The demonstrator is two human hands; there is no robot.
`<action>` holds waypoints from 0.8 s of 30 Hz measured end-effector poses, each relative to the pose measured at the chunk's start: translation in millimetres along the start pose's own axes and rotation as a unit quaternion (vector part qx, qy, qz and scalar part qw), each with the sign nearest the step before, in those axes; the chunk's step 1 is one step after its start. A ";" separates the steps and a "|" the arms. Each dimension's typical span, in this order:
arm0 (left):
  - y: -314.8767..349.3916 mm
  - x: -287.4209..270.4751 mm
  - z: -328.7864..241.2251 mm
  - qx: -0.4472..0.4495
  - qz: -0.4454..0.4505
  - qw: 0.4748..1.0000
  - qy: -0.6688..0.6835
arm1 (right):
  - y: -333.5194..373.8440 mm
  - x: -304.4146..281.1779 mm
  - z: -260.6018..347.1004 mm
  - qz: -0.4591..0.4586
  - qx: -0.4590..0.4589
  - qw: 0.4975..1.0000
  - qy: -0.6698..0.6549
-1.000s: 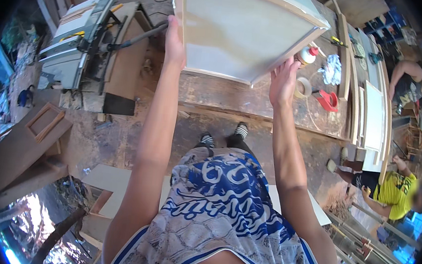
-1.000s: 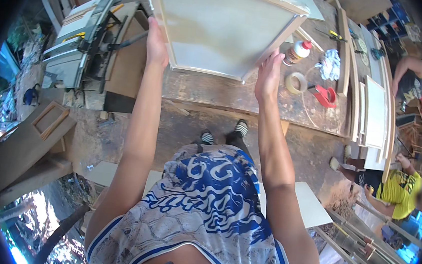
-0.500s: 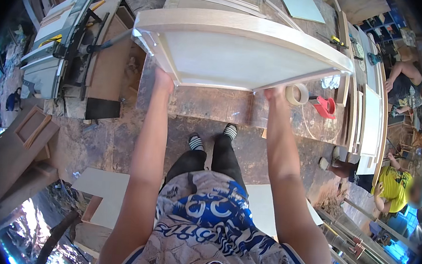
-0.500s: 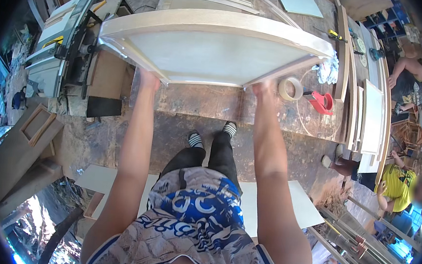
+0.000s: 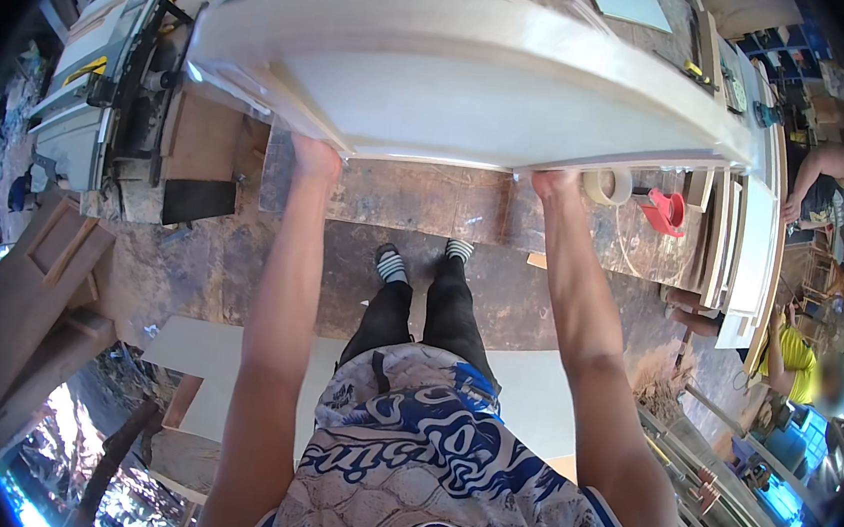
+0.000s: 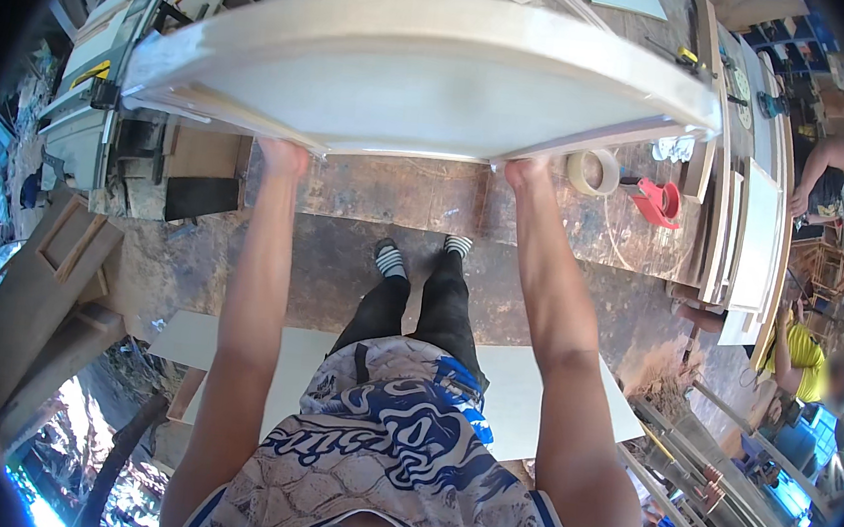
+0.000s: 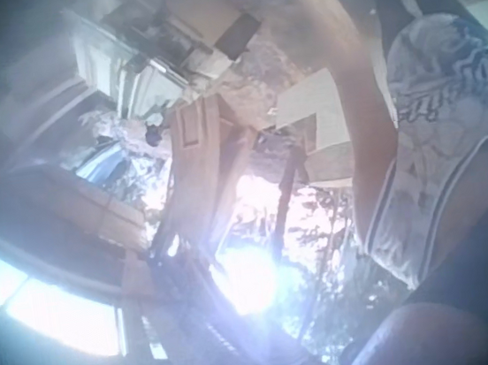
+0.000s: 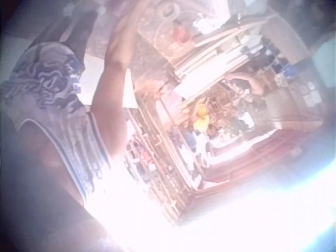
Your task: Assembling wood frames by applying glue and securing joints with adhesive tape.
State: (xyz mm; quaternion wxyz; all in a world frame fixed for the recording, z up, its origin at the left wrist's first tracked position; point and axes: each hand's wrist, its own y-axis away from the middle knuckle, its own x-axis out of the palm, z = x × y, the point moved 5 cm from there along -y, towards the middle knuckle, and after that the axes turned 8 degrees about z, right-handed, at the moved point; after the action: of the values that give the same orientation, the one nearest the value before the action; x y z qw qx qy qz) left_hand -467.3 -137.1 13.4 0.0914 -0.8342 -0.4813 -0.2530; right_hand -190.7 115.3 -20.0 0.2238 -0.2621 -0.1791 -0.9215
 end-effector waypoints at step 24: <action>42.8 114.8 -131.0 0.004 0.204 0.972 -0.118 | 99.4 115.1 174.7 0.217 -0.197 0.944 0.153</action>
State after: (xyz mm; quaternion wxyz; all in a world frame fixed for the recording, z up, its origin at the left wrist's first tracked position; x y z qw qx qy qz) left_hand -427.9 -124.3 187.9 0.0868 -0.9384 -0.3095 -0.1269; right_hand -157.8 73.7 205.4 0.3864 -0.1889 0.1040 -0.8968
